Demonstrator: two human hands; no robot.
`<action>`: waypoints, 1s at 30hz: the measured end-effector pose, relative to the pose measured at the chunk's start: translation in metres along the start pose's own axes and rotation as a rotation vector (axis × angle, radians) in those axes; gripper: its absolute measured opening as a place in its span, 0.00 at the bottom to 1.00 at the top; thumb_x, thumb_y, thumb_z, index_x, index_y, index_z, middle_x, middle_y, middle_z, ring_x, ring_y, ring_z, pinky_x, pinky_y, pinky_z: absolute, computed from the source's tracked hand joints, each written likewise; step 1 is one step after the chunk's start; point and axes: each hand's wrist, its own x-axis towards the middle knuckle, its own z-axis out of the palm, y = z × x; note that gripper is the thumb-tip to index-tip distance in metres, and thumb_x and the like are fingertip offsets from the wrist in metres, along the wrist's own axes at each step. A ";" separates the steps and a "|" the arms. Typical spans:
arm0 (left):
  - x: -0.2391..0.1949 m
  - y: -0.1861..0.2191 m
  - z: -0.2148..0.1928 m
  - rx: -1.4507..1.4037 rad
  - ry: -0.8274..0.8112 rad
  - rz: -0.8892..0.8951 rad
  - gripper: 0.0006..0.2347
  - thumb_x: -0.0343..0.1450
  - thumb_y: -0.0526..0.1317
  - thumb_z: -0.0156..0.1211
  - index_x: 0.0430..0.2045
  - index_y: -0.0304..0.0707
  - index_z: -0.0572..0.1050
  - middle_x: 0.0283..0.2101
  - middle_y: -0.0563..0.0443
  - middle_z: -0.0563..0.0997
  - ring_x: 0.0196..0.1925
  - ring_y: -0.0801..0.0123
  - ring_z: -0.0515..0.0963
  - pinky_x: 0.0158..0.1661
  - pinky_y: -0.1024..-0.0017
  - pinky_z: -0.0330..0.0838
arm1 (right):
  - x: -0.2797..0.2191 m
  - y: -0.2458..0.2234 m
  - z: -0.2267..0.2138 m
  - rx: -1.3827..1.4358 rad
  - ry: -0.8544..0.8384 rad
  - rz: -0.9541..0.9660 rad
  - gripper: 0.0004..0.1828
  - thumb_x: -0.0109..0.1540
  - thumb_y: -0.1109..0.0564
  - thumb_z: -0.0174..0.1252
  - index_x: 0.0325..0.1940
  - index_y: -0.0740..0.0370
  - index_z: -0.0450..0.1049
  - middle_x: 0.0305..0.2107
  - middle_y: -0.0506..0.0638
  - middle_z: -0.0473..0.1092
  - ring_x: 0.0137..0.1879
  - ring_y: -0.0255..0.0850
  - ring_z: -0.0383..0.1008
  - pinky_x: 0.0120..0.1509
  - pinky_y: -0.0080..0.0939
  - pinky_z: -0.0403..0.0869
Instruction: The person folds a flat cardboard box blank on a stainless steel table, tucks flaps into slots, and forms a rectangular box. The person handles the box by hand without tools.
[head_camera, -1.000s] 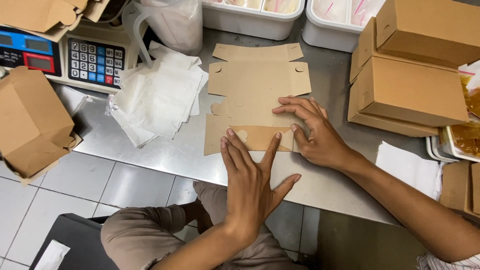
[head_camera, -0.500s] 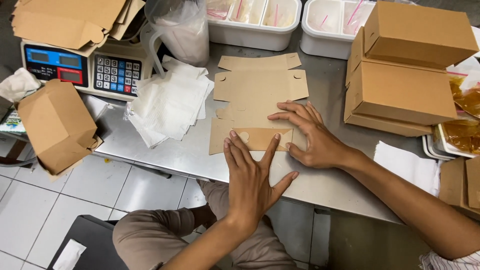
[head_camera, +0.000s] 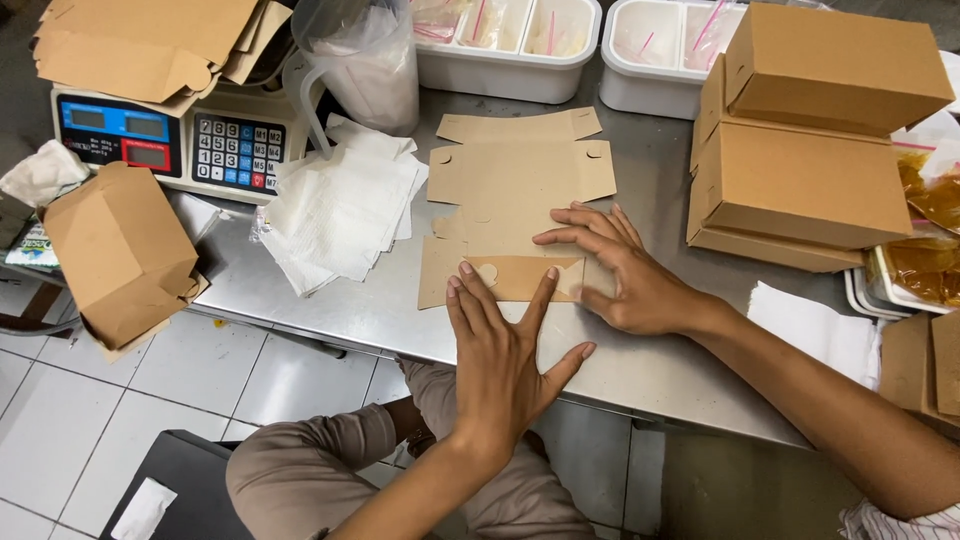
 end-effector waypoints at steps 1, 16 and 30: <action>0.000 0.000 0.000 -0.002 -0.001 0.002 0.40 0.69 0.78 0.20 0.76 0.68 0.41 0.65 0.08 0.63 0.69 0.28 0.66 0.70 0.45 0.53 | 0.000 0.000 0.001 0.001 0.000 0.003 0.32 0.63 0.53 0.56 0.72 0.45 0.64 0.75 0.54 0.53 0.85 0.54 0.38 0.80 0.68 0.25; -0.002 -0.002 -0.005 0.006 -0.014 -0.004 0.41 0.70 0.79 0.21 0.77 0.64 0.35 0.67 0.09 0.61 0.70 0.26 0.65 0.70 0.47 0.54 | 0.003 0.002 0.010 -0.091 0.159 0.017 0.23 0.68 0.60 0.44 0.65 0.48 0.72 0.69 0.50 0.64 0.80 0.50 0.53 0.82 0.66 0.38; -0.002 0.000 -0.001 -0.032 0.003 -0.017 0.41 0.70 0.78 0.21 0.77 0.64 0.37 0.68 0.08 0.58 0.72 0.26 0.61 0.71 0.45 0.50 | 0.003 -0.003 0.010 -0.140 0.170 0.012 0.24 0.64 0.61 0.47 0.63 0.48 0.73 0.69 0.49 0.64 0.80 0.48 0.54 0.82 0.65 0.39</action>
